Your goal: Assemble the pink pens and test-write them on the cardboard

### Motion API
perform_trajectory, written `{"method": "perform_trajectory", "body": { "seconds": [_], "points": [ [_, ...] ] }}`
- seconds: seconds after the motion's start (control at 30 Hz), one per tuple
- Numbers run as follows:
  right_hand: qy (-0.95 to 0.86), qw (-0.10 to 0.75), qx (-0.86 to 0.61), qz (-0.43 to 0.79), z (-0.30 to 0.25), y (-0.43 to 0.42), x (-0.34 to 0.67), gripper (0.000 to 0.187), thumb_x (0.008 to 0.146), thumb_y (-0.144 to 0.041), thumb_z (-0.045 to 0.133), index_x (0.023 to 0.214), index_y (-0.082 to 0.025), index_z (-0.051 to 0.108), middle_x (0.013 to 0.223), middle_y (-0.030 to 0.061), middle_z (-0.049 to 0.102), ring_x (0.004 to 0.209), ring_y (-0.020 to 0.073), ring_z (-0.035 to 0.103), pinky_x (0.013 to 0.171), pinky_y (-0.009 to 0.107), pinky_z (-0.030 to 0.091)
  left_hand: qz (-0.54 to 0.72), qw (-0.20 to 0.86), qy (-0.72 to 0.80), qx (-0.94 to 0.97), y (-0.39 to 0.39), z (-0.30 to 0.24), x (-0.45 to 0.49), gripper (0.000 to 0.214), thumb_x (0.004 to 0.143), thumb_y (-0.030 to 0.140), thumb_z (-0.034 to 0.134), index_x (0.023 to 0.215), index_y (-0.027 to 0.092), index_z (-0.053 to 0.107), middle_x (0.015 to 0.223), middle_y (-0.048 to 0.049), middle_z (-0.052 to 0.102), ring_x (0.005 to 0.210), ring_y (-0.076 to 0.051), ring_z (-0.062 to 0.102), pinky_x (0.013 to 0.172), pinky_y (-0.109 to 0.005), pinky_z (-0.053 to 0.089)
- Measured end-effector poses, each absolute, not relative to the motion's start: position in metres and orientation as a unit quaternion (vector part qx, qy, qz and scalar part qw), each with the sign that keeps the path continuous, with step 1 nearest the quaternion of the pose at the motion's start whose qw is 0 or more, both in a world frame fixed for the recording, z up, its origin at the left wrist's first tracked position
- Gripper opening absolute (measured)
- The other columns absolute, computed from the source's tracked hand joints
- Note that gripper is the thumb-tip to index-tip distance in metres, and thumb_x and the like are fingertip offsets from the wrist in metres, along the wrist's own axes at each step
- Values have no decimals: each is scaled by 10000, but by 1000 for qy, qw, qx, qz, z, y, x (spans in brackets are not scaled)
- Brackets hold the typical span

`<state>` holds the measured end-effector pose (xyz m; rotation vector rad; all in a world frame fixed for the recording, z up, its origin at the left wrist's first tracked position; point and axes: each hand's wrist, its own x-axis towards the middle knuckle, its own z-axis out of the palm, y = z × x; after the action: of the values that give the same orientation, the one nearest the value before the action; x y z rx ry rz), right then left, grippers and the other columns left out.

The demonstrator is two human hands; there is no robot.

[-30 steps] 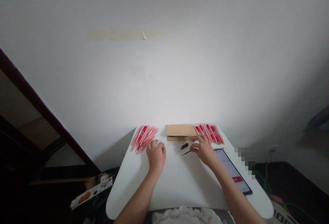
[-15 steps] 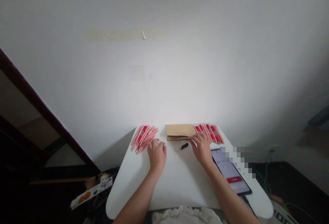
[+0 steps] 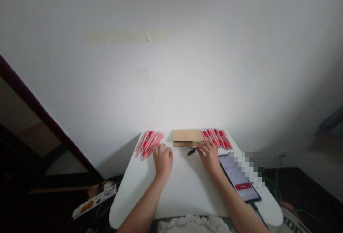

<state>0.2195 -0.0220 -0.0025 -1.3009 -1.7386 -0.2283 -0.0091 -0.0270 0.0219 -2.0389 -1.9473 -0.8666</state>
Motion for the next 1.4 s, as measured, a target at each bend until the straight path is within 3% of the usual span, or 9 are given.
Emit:
{"method": "perform_trajectory", "body": {
  "seconds": [0.37,0.6,0.9,1.4],
  "points": [
    [-698,475,-528,-93,-8,-19,218,151,918,-292,579,910,-243,721,990,80,632,1007,257,514,866,423,421,-292,90,-659,-687,-28,25,-7,111,816,198,622,785,214,728,1095,-90,606,1073,-268,514,932,-419,418],
    [-700,468,-533,-87,-7,-20,218,153,916,-298,578,908,-252,724,985,82,635,1004,262,519,859,425,418,-307,90,-661,-679,-28,25,-7,109,792,194,643,844,227,733,1096,-92,602,1070,-276,516,922,-426,420],
    [-707,450,-539,-84,-5,-22,217,159,916,-307,573,926,-260,724,983,86,646,995,269,537,859,429,418,-317,92,-654,-680,-25,23,-9,111,797,213,648,730,210,737,1086,-94,610,1083,-279,500,954,-447,419],
    [-753,426,-501,-39,2,-27,212,160,936,-266,546,915,-243,703,902,48,697,956,235,564,890,398,423,-414,32,-554,-721,-28,18,-5,106,851,212,600,819,218,701,1218,-95,539,1201,-272,476,1060,-489,384]
  ]
}}
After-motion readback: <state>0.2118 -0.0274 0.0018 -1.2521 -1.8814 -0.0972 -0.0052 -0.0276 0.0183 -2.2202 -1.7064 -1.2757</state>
